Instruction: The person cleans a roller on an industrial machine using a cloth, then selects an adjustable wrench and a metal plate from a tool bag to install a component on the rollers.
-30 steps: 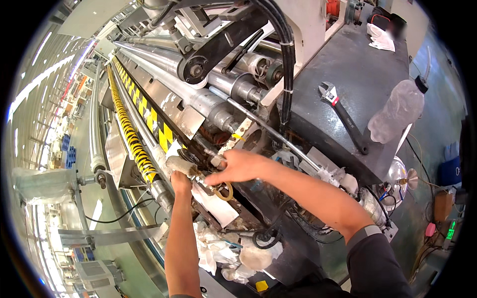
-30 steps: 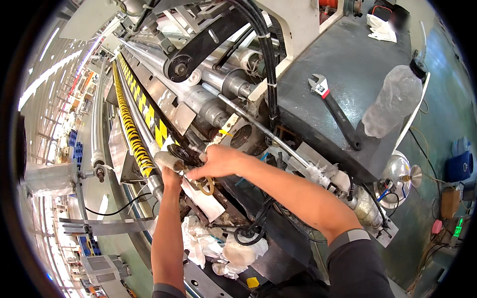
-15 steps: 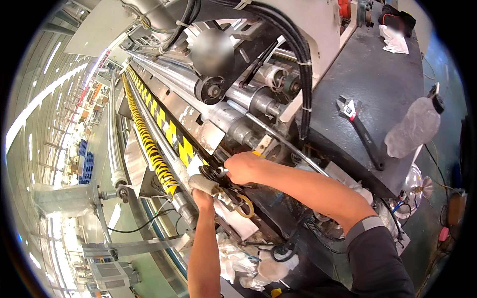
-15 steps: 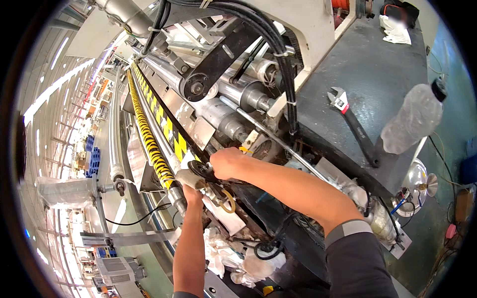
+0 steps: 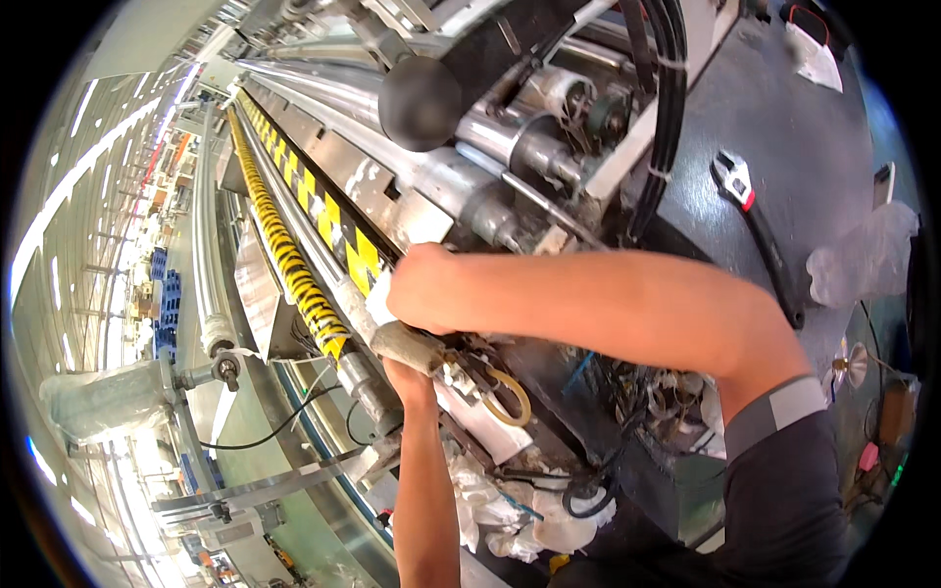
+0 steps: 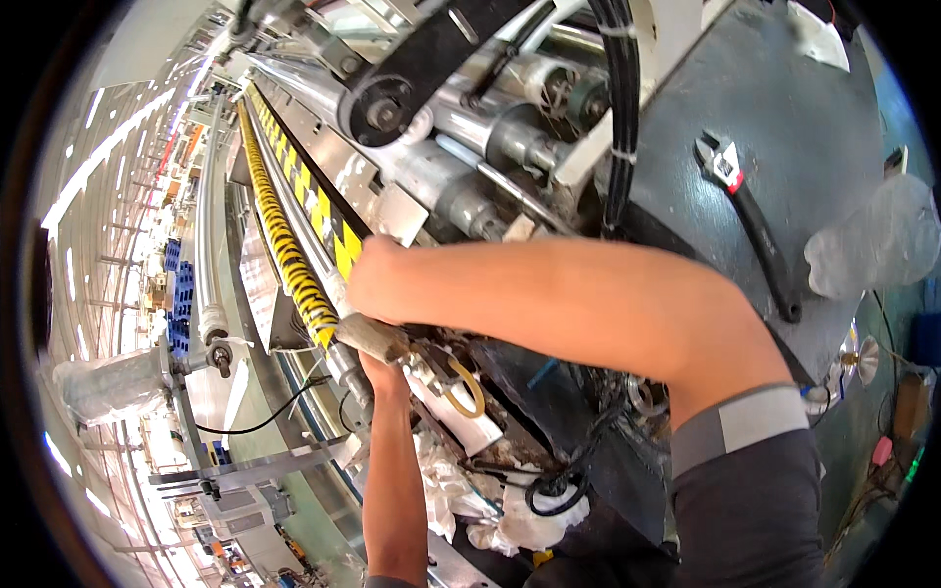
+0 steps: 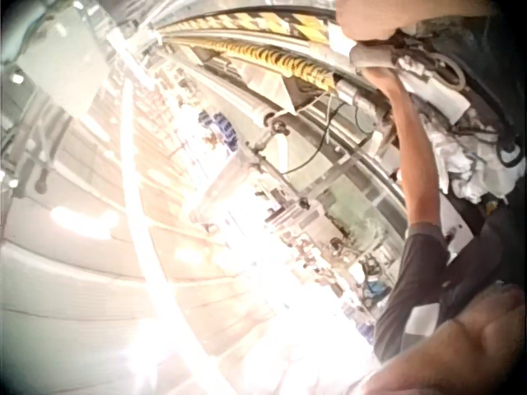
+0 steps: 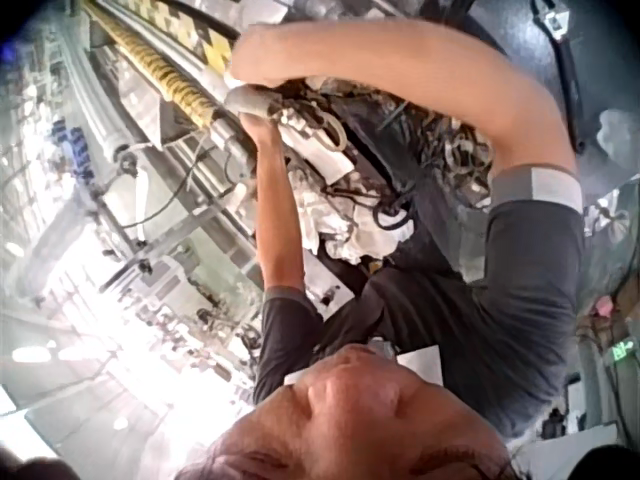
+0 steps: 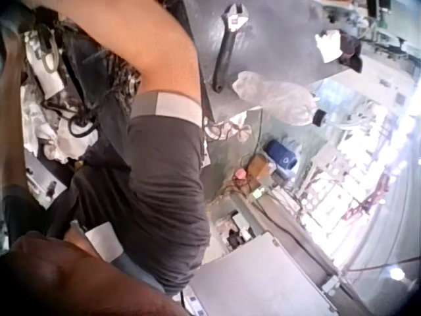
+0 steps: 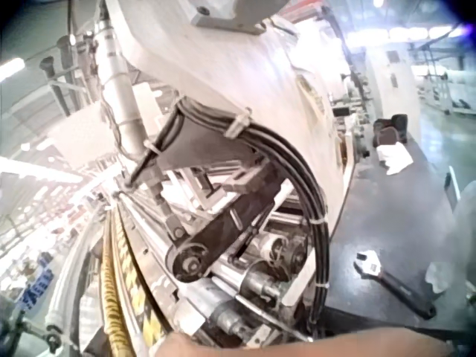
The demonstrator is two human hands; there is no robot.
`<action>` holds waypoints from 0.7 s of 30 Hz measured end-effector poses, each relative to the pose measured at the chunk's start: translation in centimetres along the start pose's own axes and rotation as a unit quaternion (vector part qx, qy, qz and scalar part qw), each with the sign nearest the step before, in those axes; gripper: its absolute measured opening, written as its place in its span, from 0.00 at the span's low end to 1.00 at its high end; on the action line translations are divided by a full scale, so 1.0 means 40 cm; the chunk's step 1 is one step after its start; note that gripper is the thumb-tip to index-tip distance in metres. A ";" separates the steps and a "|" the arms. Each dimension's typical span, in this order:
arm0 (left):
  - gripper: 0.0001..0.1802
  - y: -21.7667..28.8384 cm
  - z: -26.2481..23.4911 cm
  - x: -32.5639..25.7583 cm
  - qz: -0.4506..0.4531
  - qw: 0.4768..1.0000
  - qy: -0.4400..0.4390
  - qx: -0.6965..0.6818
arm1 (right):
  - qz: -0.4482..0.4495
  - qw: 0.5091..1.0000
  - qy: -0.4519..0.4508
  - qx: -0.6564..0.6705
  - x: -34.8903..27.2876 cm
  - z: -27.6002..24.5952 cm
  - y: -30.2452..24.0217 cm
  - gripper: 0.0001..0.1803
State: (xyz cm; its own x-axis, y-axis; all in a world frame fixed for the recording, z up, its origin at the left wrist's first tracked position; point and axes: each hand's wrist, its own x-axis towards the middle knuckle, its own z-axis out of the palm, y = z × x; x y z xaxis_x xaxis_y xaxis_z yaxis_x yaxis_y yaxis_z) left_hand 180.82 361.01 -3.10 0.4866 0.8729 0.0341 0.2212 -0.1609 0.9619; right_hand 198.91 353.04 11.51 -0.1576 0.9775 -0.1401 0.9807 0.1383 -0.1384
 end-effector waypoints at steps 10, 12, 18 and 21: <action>0.26 0.003 0.006 -0.010 -0.024 0.995 -0.032 -0.089 | -0.018 0.996 -0.074 -0.053 0.105 -0.040 0.002 0.15; 0.24 0.003 -0.004 -0.014 -0.011 0.997 -0.052 -0.060 | -0.045 0.994 -0.079 -0.052 0.085 -0.061 0.011 0.14; 0.24 -0.020 -0.014 -0.008 -0.005 0.998 -0.052 -0.044 | -0.103 0.990 -0.012 -0.099 0.043 -0.084 0.002 0.11; 0.23 -0.020 -0.014 -0.010 -0.023 0.998 -0.039 -0.054 | -0.077 0.992 0.016 -0.100 0.018 -0.086 0.012 0.12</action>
State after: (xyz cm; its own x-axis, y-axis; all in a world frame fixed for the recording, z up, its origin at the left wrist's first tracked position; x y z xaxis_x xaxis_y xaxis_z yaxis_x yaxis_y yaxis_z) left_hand 179.99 361.04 -3.72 0.5436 0.8389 -0.0286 0.1554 -0.0671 0.9856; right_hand 199.68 354.35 14.70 -0.3067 0.9464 -0.1011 0.9492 0.3120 0.0411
